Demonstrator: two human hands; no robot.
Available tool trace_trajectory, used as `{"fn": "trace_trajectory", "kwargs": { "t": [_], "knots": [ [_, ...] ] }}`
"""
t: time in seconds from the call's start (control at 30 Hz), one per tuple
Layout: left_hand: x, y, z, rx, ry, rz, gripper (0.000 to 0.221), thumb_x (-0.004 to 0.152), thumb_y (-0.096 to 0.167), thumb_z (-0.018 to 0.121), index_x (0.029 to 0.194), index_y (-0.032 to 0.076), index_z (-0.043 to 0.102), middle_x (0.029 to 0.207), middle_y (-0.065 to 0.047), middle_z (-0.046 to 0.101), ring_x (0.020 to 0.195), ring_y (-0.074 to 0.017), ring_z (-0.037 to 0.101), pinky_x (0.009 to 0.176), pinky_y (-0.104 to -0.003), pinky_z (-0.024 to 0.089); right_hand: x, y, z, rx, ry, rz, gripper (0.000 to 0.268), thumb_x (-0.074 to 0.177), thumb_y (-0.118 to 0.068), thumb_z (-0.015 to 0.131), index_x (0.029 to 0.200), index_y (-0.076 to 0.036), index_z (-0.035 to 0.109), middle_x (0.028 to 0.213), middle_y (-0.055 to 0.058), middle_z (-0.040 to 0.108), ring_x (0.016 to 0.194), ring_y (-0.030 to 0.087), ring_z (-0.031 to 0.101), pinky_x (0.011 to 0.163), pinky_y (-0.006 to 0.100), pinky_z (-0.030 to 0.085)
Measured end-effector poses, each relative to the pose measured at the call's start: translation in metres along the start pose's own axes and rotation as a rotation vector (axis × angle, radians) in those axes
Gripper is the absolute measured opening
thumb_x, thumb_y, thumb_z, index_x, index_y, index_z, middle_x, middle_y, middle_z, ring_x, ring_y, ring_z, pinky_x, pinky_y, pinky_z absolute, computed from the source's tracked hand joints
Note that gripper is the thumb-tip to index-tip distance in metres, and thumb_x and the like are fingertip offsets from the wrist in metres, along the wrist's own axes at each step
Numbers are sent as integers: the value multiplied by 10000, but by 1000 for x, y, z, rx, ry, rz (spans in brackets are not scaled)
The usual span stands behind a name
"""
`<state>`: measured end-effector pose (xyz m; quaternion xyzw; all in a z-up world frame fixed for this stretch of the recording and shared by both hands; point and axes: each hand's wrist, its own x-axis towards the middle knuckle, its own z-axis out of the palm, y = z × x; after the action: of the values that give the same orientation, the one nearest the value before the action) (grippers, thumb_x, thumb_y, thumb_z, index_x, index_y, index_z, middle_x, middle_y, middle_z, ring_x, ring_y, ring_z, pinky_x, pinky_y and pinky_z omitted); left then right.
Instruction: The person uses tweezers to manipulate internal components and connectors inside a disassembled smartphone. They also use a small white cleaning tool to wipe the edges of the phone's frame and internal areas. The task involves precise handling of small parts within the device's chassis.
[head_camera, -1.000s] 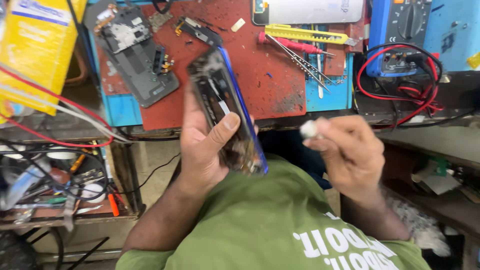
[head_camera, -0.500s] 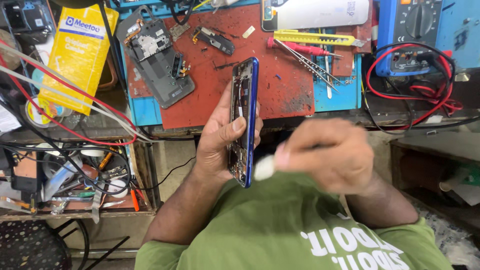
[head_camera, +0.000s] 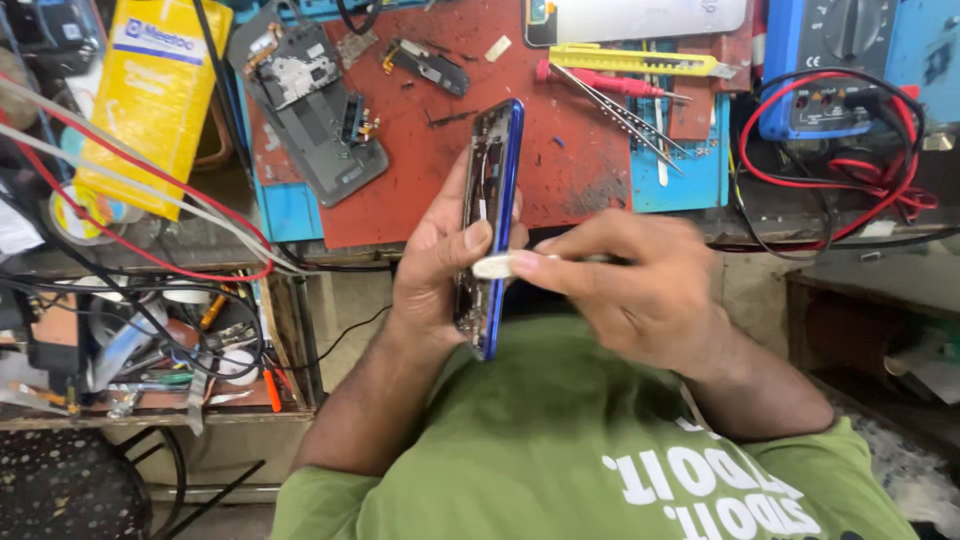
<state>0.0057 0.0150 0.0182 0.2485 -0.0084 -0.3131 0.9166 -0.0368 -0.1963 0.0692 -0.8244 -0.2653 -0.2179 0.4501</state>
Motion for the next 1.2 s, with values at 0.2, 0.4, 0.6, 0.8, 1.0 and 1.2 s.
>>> {"fn": "trace_trajectory", "kwargs": {
  "t": [0.2, 0.4, 0.6, 0.8, 1.0, 1.2],
  "knots": [
    [1, 1, -2, -26, -33, -30, 972, 919, 172, 830, 1669, 55, 222, 1108, -89, 594, 841, -155, 630, 708, -265, 543, 3, 1, 10, -92, 91, -48, 295, 783, 84, 770, 1022, -89, 773, 963, 144, 713, 766, 281, 700, 673, 387, 574],
    [1, -3, -2, -101, -45, -73, 980, 924, 157, 834, 1683, 50, 223, 1073, -92, 567, 832, -134, 628, 677, -232, 532, -2, -4, 12, 12, 139, 63, 287, 842, 131, 765, 1048, -69, 764, 997, 132, 720, 837, 256, 729, 708, 330, 597],
    [6, 3, -2, -192, -132, -111, 1000, 907, 134, 835, 1682, 87, 204, 1084, -92, 537, 826, -138, 633, 624, -226, 524, 4, -4, 8, -60, 89, -10, 270, 798, 93, 795, 1018, -60, 763, 957, 146, 722, 811, 257, 725, 704, 341, 583],
    [7, 8, -4, -230, -168, -91, 952, 915, 116, 814, 1660, 87, 221, 1101, -99, 541, 826, -143, 632, 591, -217, 536, -12, -1, 7, -39, 227, 248, 206, 971, 43, 815, 1132, -70, 753, 1041, 143, 743, 809, 157, 715, 688, 240, 552],
    [9, 9, -7, -222, -174, -86, 936, 917, 97, 804, 1661, 69, 237, 1109, -100, 557, 818, -146, 625, 623, -220, 547, -20, -1, 14, 6, 209, 234, 205, 980, 27, 811, 1152, -68, 752, 1001, 134, 743, 823, 154, 718, 722, 232, 559],
    [9, 9, -10, -233, -181, -97, 913, 924, 67, 795, 1661, 78, 256, 1097, -92, 595, 797, -133, 619, 670, -230, 563, -20, -4, 19, 26, 192, 235, 204, 991, 30, 790, 1168, -59, 743, 1016, 139, 739, 830, 157, 718, 719, 233, 552]
  ]
}}
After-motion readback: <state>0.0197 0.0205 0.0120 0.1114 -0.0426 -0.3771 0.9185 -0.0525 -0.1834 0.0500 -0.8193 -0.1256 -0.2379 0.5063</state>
